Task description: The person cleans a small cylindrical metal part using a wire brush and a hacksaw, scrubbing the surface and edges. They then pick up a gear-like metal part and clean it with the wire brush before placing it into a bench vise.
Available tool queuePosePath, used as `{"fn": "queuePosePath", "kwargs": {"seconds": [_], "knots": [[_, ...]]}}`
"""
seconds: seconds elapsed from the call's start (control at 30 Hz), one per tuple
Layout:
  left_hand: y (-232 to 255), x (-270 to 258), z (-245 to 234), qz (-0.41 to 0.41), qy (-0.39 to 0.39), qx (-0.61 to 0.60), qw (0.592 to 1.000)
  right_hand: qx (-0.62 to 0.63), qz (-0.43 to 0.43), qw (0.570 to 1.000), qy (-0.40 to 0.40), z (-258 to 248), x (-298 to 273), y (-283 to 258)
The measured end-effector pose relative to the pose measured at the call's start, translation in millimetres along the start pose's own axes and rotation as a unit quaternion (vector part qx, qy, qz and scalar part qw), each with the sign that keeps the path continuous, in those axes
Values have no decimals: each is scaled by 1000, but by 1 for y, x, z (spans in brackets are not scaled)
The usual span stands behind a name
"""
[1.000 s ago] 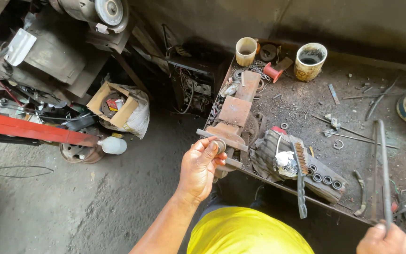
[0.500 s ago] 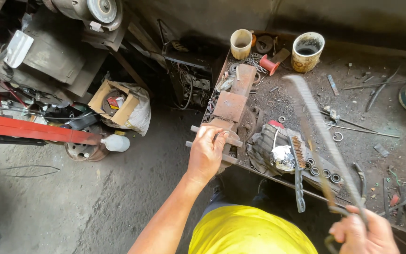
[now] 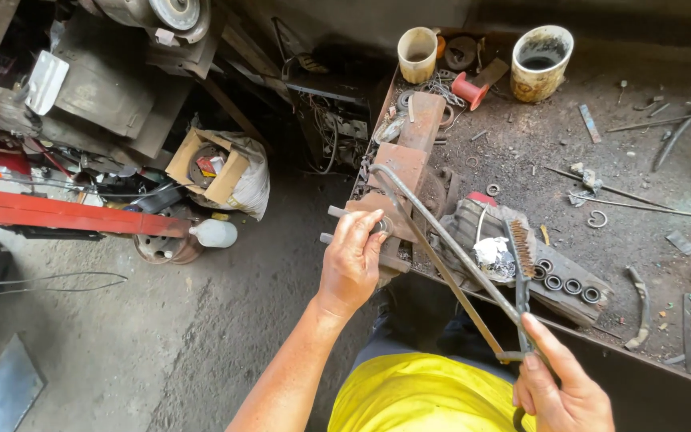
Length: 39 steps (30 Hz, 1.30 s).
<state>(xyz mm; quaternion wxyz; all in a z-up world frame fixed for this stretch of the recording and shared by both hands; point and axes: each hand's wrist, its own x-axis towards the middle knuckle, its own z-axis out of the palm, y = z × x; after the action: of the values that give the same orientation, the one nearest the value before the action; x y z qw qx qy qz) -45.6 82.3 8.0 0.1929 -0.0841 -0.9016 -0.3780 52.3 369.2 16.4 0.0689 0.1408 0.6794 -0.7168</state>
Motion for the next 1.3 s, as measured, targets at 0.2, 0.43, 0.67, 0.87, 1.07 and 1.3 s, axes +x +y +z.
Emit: {"fn": "queuePosePath", "kwargs": {"seconds": [0.2,0.43,0.67,0.87,1.07,1.3], "knots": [[2,-3,-3,4,-4,4,1000,14,5,1000,0,-6,-8,-3],[-2,-4,2,-41,4,-30,999,-10,15,1000,6,-7,-14,-4],[0,2,-1,-40,-3,-27,999,-35,94,993,-65,-6,10,3],[-2,0,4,-55,13,-24,998,-39,102,984,-142,62,64,-15],[-4,0,10,-59,41,-9,997,-21,81,985,-151,67,66,-19],[-10,-5,20,-108,40,-23,993,-1,119,988,-95,-9,26,-2]]}}
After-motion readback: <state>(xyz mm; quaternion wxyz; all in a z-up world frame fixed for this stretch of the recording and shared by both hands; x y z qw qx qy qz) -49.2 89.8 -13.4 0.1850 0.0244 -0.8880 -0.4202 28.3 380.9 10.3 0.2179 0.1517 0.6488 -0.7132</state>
